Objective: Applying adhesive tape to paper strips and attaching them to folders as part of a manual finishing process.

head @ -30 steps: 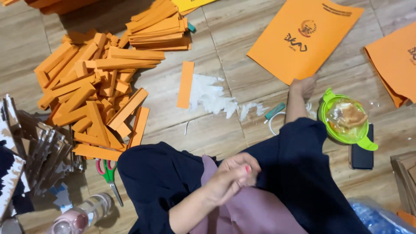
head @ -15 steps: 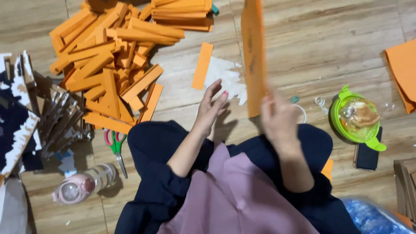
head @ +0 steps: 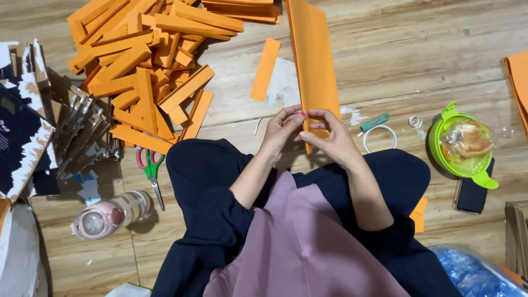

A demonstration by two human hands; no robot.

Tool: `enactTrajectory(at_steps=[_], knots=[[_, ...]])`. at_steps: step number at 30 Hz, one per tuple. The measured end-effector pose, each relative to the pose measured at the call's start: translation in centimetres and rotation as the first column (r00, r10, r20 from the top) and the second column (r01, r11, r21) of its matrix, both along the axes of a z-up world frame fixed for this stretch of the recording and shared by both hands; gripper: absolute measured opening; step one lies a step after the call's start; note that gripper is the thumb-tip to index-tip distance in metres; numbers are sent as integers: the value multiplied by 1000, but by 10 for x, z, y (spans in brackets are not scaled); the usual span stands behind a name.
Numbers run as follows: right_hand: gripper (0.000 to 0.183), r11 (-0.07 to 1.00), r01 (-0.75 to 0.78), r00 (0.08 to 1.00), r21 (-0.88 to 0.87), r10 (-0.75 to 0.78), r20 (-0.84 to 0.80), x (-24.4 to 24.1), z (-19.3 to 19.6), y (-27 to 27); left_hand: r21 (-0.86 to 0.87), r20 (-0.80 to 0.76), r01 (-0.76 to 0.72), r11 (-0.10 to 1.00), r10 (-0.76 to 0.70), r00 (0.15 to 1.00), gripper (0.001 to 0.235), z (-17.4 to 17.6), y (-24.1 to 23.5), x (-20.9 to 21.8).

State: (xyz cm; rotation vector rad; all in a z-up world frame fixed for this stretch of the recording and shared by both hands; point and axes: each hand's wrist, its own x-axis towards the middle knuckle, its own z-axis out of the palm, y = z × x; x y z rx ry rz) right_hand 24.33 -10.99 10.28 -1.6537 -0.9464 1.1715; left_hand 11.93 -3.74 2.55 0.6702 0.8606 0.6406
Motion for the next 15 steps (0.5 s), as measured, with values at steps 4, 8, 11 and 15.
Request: enactTrajectory(at_steps=[4, 8, 11, 15], knots=[[43, 1000, -2, 993, 5, 2, -121, 7, -22, 0, 35, -65, 33, 999, -31, 997, 59, -3, -2, 5], [34, 990, 110, 994, 85, -108, -28, 34, -82, -12, 125, -101, -13, 992, 26, 995, 49, -46, 0, 5], [24, 961, 170, 973, 220, -200, 120, 57, -34, -7, 248, -181, -88, 965, 136, 974, 28, -34, 20, -15], [27, 832, 366, 910, 416, -413, 25, 125, 6, -16, 263, -473, -24, 964, 151, 868, 43, 77, 69, -96]])
